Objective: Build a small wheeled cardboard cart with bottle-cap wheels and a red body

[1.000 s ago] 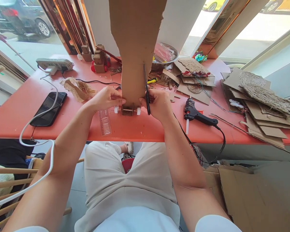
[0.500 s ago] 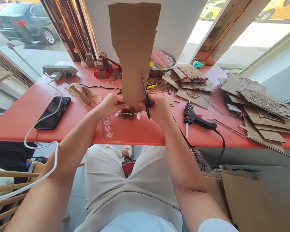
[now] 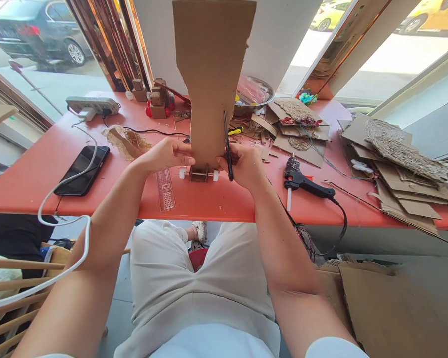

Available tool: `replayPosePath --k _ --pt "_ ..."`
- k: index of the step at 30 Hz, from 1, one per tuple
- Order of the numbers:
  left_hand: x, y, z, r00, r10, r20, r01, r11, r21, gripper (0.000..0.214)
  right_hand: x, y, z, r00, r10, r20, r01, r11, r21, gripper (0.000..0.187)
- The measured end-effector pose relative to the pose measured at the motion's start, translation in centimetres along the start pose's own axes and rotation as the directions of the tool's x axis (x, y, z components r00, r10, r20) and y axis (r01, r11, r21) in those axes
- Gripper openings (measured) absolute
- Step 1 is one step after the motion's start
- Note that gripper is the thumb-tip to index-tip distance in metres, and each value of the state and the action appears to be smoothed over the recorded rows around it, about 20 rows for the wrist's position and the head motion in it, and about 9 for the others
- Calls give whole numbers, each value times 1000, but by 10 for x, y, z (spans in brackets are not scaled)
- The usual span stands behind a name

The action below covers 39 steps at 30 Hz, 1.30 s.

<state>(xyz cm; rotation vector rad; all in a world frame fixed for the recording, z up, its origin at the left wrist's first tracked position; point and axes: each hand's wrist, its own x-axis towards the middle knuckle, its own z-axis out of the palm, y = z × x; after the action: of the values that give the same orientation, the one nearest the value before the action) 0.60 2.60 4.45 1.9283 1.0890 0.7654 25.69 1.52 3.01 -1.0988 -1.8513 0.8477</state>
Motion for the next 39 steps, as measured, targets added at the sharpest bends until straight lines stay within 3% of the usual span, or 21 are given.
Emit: replayPosePath --k 3,10,19,27,32,34,36,39 --pt "-3 3 -9 996 -12 88 19 997 -75 44 0 -3 1 1000 -8 1 8 1000 -7 12" --pt "1 -8 -8 999 16 -38 -16 1000 -8 38 1 0 3 1000 -12 8 12 1000 -26 14" --pt "1 -2 -1 995 62 -80 -58 997 57 33 1 5 6 1000 -10 -19 9 1000 -21 14" --pt "2 2 5 988 118 -96 -109 989 97 35 1 3 7 996 23 -83 -27 999 -43 28" --pt "1 0 4 990 112 -87 -100 987 127 36 -17 -6 -4 975 177 -135 -166 982 88 44" --pt "2 -1 3 991 106 -80 -95 987 133 37 -29 -9 -10 942 257 -216 -260 966 19 46" --pt "2 -1 3 992 97 -79 -87 988 128 40 -42 -14 -13 906 303 -295 -361 918 -166 42" --pt "2 -1 3 992 92 -85 -82 990 118 43 -55 -26 -15 880 373 -292 -472 744 -472 32"
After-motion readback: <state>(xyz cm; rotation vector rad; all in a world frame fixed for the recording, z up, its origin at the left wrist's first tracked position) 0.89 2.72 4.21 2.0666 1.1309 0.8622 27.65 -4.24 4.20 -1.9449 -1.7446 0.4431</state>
